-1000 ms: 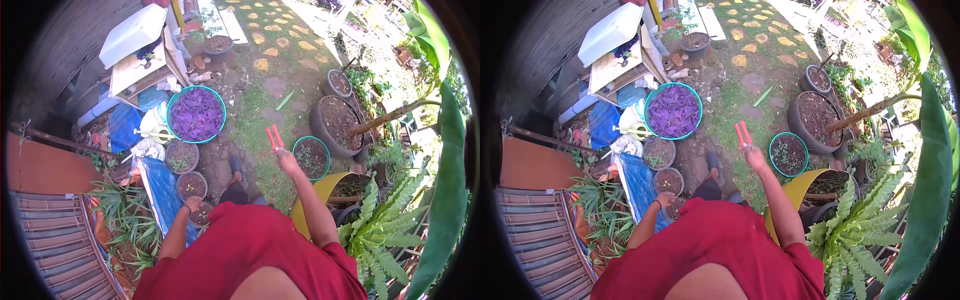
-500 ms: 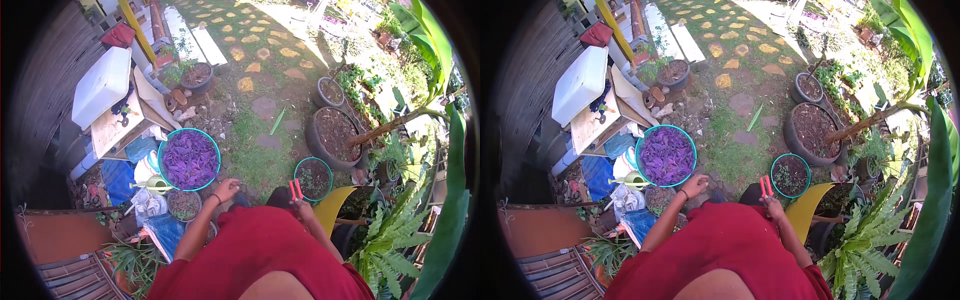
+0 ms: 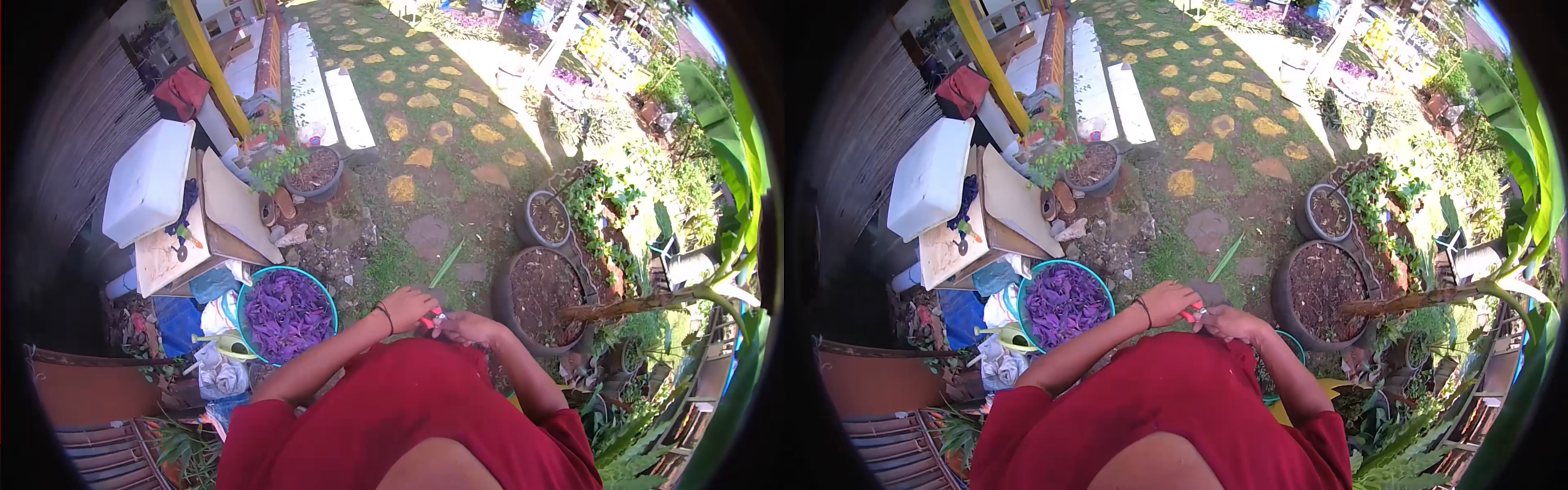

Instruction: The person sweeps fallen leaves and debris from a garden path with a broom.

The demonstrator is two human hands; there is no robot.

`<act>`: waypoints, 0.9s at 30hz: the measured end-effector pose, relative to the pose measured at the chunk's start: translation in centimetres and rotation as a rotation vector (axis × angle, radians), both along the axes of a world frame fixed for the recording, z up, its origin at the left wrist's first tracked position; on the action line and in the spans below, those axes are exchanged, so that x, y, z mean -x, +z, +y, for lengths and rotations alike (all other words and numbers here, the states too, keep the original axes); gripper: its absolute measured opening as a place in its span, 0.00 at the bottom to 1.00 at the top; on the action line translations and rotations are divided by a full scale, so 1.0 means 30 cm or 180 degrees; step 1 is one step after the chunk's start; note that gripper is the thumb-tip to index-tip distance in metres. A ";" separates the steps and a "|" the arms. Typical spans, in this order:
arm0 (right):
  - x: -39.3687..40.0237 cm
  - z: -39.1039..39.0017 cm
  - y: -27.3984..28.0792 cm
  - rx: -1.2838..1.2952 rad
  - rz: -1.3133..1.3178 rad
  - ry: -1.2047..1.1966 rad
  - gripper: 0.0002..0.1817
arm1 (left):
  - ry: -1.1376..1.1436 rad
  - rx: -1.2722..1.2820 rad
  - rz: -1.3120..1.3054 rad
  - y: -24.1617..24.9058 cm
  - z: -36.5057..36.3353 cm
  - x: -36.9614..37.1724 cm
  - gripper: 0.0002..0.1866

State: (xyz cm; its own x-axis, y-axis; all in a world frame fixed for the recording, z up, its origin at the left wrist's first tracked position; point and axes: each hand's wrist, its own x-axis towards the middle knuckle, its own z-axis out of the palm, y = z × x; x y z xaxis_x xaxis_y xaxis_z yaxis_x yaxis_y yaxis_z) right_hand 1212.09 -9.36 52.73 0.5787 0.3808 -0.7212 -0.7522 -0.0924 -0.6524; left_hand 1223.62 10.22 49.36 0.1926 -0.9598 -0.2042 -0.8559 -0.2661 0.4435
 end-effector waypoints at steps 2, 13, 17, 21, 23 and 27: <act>-0.185 -0.100 0.093 0.0121 -0.0186 0.0182 0.23 | 0.0516 0.0235 0.0214 0.007 -0.027 -0.103 0.24; -1.025 -0.714 0.090 0.1075 -0.1494 -0.0347 0.23 | 0.4705 0.1313 0.3503 -0.360 -0.124 -0.614 0.16; -1.275 -1.002 -0.392 0.1138 -0.0968 -0.1084 0.18 | 0.4798 0.0999 0.3464 -0.503 -0.196 -1.059 0.16; -1.173 -1.127 -0.769 0.1563 -0.0095 -0.1820 0.17 | 0.4434 0.1345 0.3149 -0.590 -0.268 -1.531 0.14; -1.042 -1.204 -0.983 0.1710 0.0196 -0.1766 0.19 | 0.4560 0.1427 0.3441 -0.563 -0.323 -1.710 0.13; -1.091 -1.253 -1.084 0.2091 0.0320 -0.1194 0.23 | 0.4568 0.1730 0.3607 -0.517 -0.400 -2.008 0.15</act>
